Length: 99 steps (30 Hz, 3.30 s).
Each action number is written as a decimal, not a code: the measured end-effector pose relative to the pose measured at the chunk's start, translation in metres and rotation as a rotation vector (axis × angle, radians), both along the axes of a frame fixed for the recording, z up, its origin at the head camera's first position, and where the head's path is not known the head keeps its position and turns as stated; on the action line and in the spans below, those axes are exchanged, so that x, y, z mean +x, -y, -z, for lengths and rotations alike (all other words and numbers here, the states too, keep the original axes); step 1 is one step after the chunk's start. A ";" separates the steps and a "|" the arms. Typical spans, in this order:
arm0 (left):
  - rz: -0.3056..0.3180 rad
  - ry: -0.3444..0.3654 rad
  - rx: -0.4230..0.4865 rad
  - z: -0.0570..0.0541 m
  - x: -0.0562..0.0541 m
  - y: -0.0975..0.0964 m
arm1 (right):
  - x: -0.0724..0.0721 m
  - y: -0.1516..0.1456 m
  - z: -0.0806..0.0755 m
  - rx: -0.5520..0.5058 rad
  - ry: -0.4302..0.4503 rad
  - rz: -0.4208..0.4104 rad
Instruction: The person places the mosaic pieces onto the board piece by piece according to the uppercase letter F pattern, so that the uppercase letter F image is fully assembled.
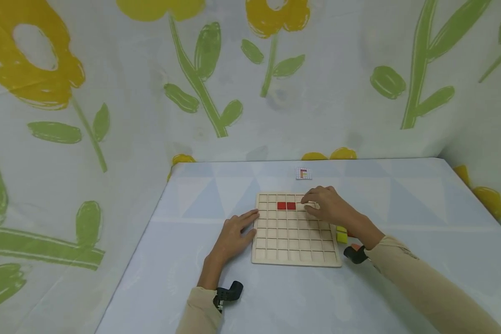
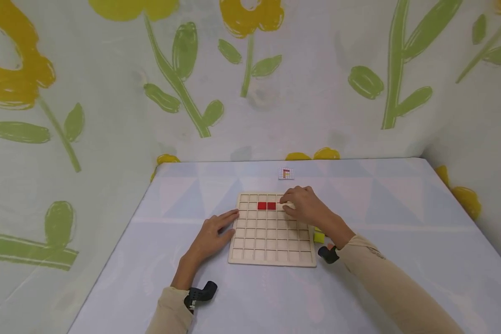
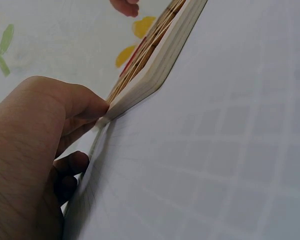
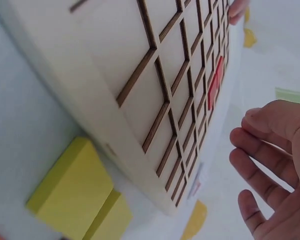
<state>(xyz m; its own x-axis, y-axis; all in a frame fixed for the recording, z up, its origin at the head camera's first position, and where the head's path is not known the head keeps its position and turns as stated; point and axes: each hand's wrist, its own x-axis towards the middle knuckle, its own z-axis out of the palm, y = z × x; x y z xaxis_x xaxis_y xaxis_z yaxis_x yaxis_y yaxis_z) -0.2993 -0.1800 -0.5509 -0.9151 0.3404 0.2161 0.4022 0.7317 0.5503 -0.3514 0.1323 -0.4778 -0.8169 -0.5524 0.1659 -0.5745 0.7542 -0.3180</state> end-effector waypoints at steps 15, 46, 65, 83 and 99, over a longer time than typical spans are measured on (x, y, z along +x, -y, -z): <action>0.010 -0.039 0.032 0.002 0.001 -0.001 | 0.034 -0.042 -0.004 -0.051 -0.130 -0.012; 0.000 -0.029 0.037 0.010 0.001 -0.003 | 0.080 -0.091 0.019 0.075 -0.187 0.137; 0.000 -0.037 0.021 0.004 -0.001 -0.002 | 0.078 -0.098 0.031 0.091 -0.167 0.195; 0.009 -0.052 0.019 0.007 0.000 -0.002 | 0.064 -0.096 0.021 -0.115 -0.259 0.085; 0.020 -0.083 0.035 0.009 -0.002 0.000 | 0.033 -0.058 0.009 -0.110 -0.115 0.061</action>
<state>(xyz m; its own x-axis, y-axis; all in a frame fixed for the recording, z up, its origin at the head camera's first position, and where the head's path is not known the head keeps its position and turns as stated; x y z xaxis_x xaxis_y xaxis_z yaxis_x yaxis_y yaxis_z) -0.3014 -0.1800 -0.5600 -0.8866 0.3490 0.3036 0.4618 0.7038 0.5398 -0.3189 0.1900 -0.4868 -0.8208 -0.4756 0.3164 -0.5657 0.7533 -0.3354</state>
